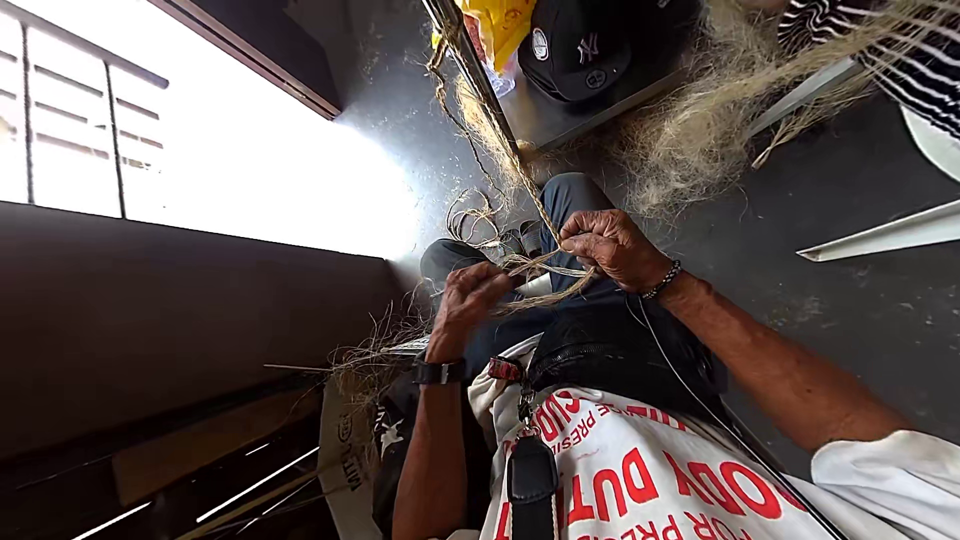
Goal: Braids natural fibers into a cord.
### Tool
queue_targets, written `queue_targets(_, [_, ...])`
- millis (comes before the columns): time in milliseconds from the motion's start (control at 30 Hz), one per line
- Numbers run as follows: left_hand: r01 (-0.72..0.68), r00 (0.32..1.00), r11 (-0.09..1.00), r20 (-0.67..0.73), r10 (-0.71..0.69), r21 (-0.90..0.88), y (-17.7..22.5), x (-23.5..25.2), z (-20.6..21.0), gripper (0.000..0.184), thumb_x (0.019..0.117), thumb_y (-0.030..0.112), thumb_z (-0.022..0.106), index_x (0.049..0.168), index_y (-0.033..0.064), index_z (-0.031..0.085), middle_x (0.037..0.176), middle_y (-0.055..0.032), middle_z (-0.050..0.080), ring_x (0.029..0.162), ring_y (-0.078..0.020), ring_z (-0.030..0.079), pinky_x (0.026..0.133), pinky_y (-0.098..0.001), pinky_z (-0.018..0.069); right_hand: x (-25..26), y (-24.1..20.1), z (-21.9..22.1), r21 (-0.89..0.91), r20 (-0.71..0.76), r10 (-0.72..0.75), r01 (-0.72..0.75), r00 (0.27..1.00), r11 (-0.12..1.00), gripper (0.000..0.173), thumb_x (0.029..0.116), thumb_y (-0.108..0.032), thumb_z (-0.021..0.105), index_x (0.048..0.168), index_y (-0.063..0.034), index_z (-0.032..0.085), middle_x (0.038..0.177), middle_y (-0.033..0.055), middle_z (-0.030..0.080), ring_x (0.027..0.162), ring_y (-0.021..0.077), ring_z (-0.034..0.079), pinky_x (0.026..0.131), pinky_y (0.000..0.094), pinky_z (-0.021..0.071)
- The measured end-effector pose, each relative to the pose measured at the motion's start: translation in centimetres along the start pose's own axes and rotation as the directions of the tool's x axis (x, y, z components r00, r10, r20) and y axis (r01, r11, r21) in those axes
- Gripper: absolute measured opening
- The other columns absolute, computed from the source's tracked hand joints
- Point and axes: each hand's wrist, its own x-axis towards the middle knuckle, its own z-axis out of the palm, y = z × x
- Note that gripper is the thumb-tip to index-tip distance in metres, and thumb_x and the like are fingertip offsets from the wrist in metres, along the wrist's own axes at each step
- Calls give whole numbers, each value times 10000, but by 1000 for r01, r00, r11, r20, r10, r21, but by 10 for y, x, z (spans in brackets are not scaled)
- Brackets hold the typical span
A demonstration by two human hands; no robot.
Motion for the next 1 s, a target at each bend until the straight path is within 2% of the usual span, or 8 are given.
queue_targets(133, [43,991,999,-131,-42,7,-18,-34,-58,171,952,184,604,808,148,687,685,85,607,620,-25,548,616,-221,480,0,1,-13,58,-28,17,-15,999,998,118,974,-41,559,929,-57,667,514,-25,426,389,36,371,378,187,351])
queue_targets(200, [126,956,945,-292,-34,303,-20,-53,-87,178,962,205,590,832,121,679,664,72,583,589,-36,536,582,-232,470,2,0,-17,91,-28,45,-42,999,995,120,970,-36,560,923,-58,668,513,-25,430,392,37,376,386,190,356])
queue_targets(300, [493,817,611,-571,-80,619,-7,-75,-112,255,974,229,644,1063,5,726,985,-188,708,944,-326,679,880,-569,516,5,-4,-18,100,-33,54,-50,998,994,133,966,-19,558,905,-51,672,513,-29,435,395,29,377,391,178,343])
queue_targets(367, [544,740,612,-672,-28,573,3,-80,-118,279,982,218,637,1131,-6,713,1066,-214,708,1026,-356,672,932,-599,500,5,-3,-18,94,-35,45,-41,998,995,138,966,-22,555,900,-54,673,512,-32,432,394,27,376,391,176,341])
queue_targets(500, [388,699,763,-704,123,518,28,-65,-110,225,990,213,638,1111,40,714,935,-84,689,834,-147,636,784,-390,521,4,-4,-18,80,-39,39,-36,998,996,129,961,-29,567,906,-55,681,515,-27,425,398,33,367,389,183,331])
queue_targets(700, [165,803,889,-581,131,428,34,10,-96,224,1018,222,630,1140,50,704,962,-80,689,799,-158,644,761,-406,554,5,-7,-17,94,-43,73,-68,996,993,125,945,-45,574,880,-80,675,521,-51,435,419,23,379,418,181,341])
queue_targets(800, [92,866,937,-492,92,338,37,55,-85,306,1029,230,608,1290,71,630,1126,-103,674,794,-156,660,744,-376,579,4,-7,-21,119,-53,74,-67,996,991,139,941,-55,562,894,-102,684,545,-82,465,433,4,390,421,175,346])
queue_targets(1000, [-28,869,992,-488,85,124,52,180,-74,551,967,144,671,1479,56,485,1412,-178,558,853,-215,695,737,-379,609,2,0,-31,52,-91,75,-70,993,996,118,940,-84,579,930,-118,691,550,-112,455,434,-6,384,421,175,339])
